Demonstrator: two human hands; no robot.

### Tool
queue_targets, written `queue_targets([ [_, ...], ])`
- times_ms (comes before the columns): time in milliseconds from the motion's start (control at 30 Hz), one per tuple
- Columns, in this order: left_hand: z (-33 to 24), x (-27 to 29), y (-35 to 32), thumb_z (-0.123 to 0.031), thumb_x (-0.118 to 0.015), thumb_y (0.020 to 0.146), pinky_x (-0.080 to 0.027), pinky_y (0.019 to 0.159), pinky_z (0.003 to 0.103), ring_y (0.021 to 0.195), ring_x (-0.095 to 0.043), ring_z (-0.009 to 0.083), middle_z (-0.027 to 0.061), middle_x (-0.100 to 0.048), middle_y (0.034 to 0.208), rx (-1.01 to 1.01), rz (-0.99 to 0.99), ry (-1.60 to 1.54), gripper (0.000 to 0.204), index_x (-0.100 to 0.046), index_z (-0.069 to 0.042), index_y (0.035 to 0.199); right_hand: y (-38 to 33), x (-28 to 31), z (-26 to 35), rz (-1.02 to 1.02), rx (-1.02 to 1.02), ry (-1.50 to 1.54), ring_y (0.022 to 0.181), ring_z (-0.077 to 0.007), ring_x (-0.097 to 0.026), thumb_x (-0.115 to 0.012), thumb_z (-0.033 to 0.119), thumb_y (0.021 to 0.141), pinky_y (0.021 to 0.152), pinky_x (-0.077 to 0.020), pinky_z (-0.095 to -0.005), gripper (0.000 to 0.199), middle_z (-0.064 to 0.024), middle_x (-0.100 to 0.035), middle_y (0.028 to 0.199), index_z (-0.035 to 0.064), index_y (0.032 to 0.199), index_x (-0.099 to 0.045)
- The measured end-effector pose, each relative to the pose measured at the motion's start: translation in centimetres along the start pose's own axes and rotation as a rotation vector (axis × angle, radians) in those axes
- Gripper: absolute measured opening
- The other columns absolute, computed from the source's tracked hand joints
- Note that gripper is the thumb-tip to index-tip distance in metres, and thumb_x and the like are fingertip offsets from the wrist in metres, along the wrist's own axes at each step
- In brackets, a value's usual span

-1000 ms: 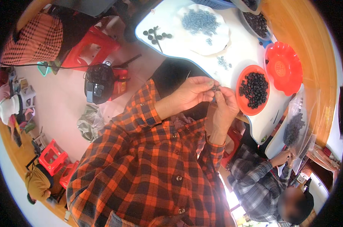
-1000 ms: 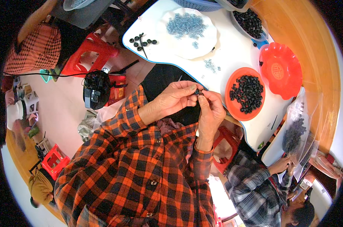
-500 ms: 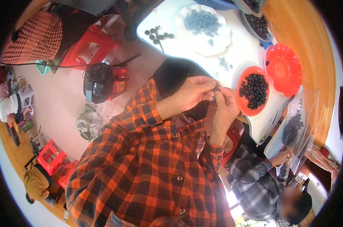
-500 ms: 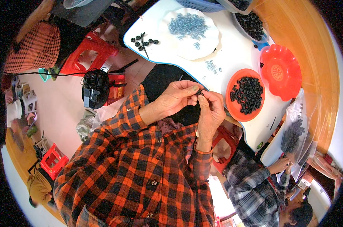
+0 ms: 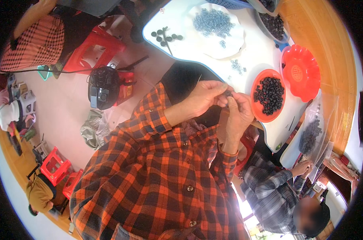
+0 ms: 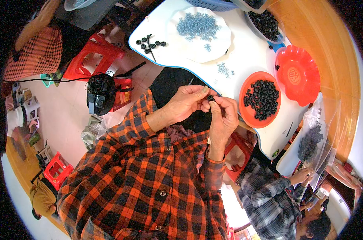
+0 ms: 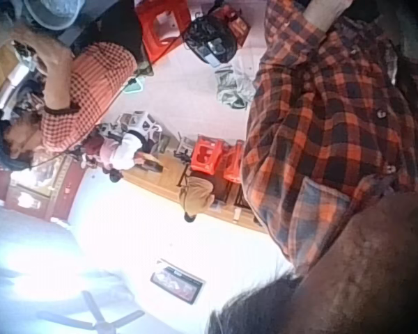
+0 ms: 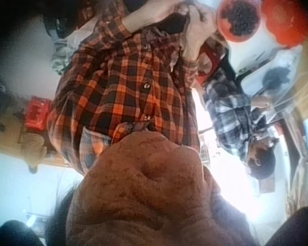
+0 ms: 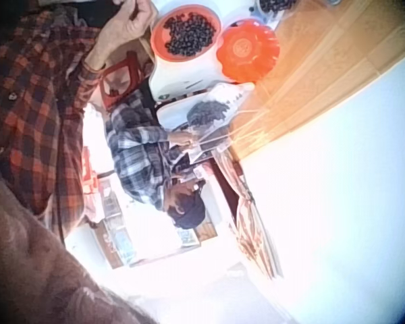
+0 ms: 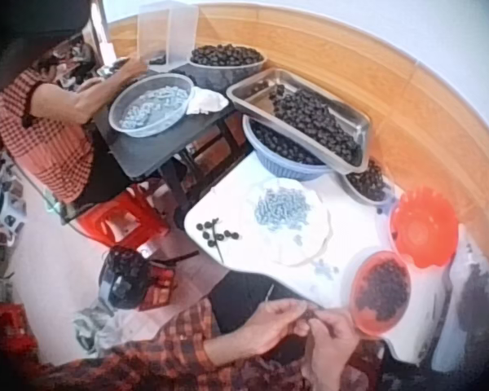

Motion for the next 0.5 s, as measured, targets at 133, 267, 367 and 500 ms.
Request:
queue_targets([
  [133,-0.2,-0.1,0.0,-0.016,-0.057,0.100,-0.056,0.071,0.027,0.074,-0.064,0.0110,0.0061,-0.068,0.090,-0.030,0.030,0.064,0.027,-0.065,0.004,0.115,0.1,0.1,0.2,-0.009,0.073,-0.070,0.088,-0.0135,-0.058,-0.071,-0.005,0.083,0.079,-0.0491,-0.0261,0.012,-0.0062,-0.059,0.096,-0.0014,0.094,-0.066],
  [267,-0.2,-0.2,-0.1,-0.010,-0.059,0.098,-0.057,0.071,0.026,0.075,-0.066,0.0116,0.0081,-0.070,0.094,-0.065,0.004,0.192,0.024,-0.065,0.004,0.117,0.1,0.2,0.8,0.002,0.132,-0.180,0.086,-0.0139,-0.059,-0.071,-0.006,0.083,0.075,-0.0502,-0.0252,0.013,-0.0070,-0.059,0.097,-0.0013,0.095,-0.065],
  [367,-0.3,-0.1,-0.2,-0.007,-0.061,0.096,-0.057,0.070,0.025,0.075,-0.065,0.0114,0.0088,-0.070,0.095,-0.078,0.007,0.196,0.023,-0.066,0.004,0.116,-0.1,-0.1,1.1,0.020,0.179,-0.230,0.084,-0.0139,-0.060,-0.070,-0.007,0.083,0.071,-0.0510,-0.0243,0.015,-0.0078,-0.059,0.098,-0.0014,0.095,-0.065],
  [500,-0.3,0.0,-0.3,-0.007,-0.061,0.096,-0.057,0.071,0.024,0.076,-0.065,0.0108,0.0086,-0.070,0.094,-0.097,0.025,0.228,0.023,-0.066,0.003,0.116,-0.3,-0.1,0.9,0.038,0.191,-0.220,0.082,-0.0149,-0.060,-0.070,-0.008,0.083,0.069,-0.0523,-0.0251,0.015,-0.0091,-0.058,0.097,-0.0021,0.096,-0.064],
])
Point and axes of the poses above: each hand's wrist, its own y-axis towards the middle knuckle, its own x-axis out of the back of the hand, z = x × y, the point moved 4 cm from there along y, towards the middle knuckle
